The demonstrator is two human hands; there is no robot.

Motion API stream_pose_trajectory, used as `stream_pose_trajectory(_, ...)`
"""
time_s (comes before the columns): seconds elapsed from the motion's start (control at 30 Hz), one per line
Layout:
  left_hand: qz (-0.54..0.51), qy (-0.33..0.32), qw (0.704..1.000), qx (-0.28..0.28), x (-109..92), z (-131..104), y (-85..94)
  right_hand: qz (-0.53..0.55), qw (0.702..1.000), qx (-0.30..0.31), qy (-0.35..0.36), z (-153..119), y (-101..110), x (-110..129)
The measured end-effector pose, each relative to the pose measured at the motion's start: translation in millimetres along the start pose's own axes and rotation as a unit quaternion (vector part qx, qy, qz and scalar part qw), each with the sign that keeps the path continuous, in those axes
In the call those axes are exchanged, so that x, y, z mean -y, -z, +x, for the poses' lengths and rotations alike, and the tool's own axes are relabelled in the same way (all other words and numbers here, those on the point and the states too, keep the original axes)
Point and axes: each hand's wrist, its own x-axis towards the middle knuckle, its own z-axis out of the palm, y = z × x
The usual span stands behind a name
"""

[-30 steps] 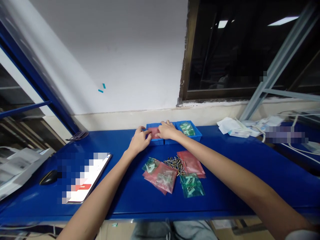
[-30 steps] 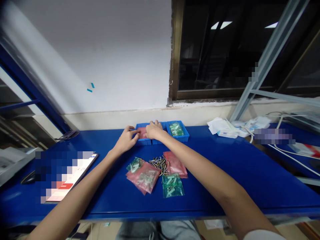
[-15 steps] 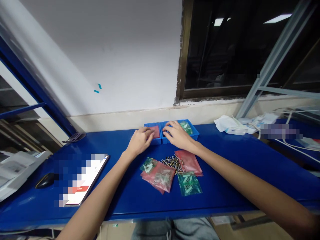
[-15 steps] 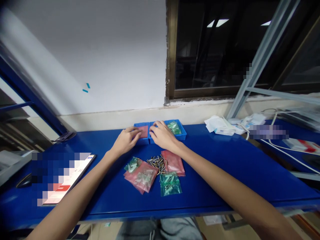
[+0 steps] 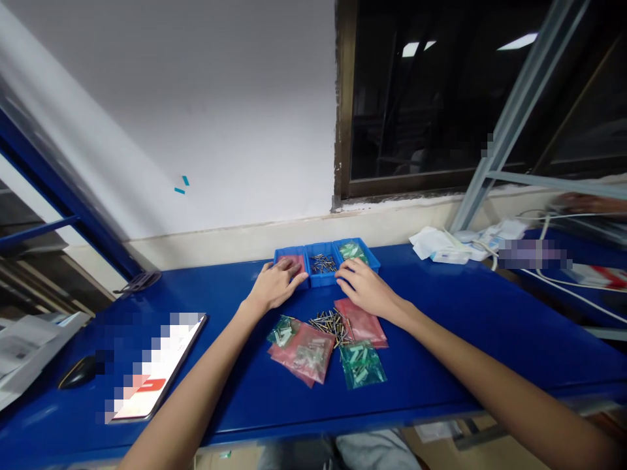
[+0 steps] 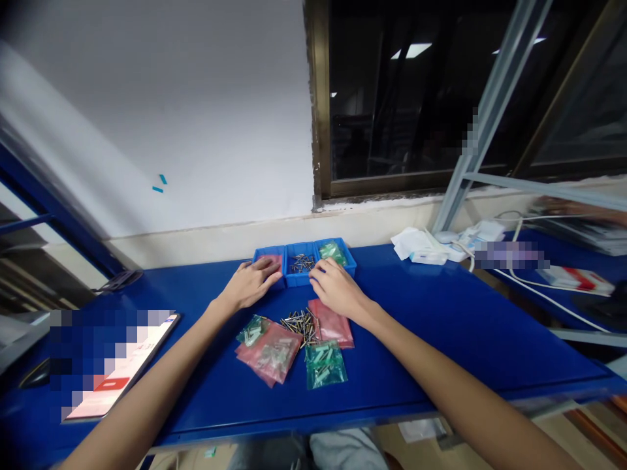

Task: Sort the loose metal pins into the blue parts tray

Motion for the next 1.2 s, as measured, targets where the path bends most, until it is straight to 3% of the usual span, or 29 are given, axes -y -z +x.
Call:
stream_pose_trajectory(0.2,0.021,-0.009,0.999,-0.049,-3.8,-5.8,4.0,0.013,1.0,0.011,0.007,-1.9,4.6,8.0)
stream_pose_trajectory(0.37,-0.006,-0.029,0.999,-0.032,-2.5,-7.2,3.0,0.114,0.983,0.146,-0.007,-5.1,4.0,20.4)
stream_pose_trajectory(0.47,-0.004,-0.024,0.999,-0.038,-3.0,-7.9,2.1,0.14,0.971,0.19,-0.033,-8.3,-1.6,24.3)
stream_pose_trajectory(0.7,-0.029,0.011,0.997,-0.068,-6.8,-9.9,0.4,0.122,0.973,0.193,-0.02,-10.5,-12.6,22.8)
stream_pose_trajectory(0.9,-0.052,0.101,0.992,-0.049,-10.3,-3.7,-4.5,0.108,0.977,0.184,-0.008,-9.1,-12.4,28.6)
stream_pose_trajectory(1.0,-0.063,0.105,0.991,-0.052,-10.8,-3.0,-6.3,0.116,0.979,0.169,-0.01,-8.7,-12.0,30.4)
stream_pose_trajectory(1.1,-0.064,0.122,0.987,-0.086,-9.4,-5.7,-5.8,0.132,0.981,0.141,-0.02,-7.7,-10.4,28.8)
stream_pose_trajectory(1.2,-0.074,0.137,0.975,-0.156,-12.0,-9.0,0.9,0.147,0.984,0.099,-0.03,-5.1,-6.9,24.0)
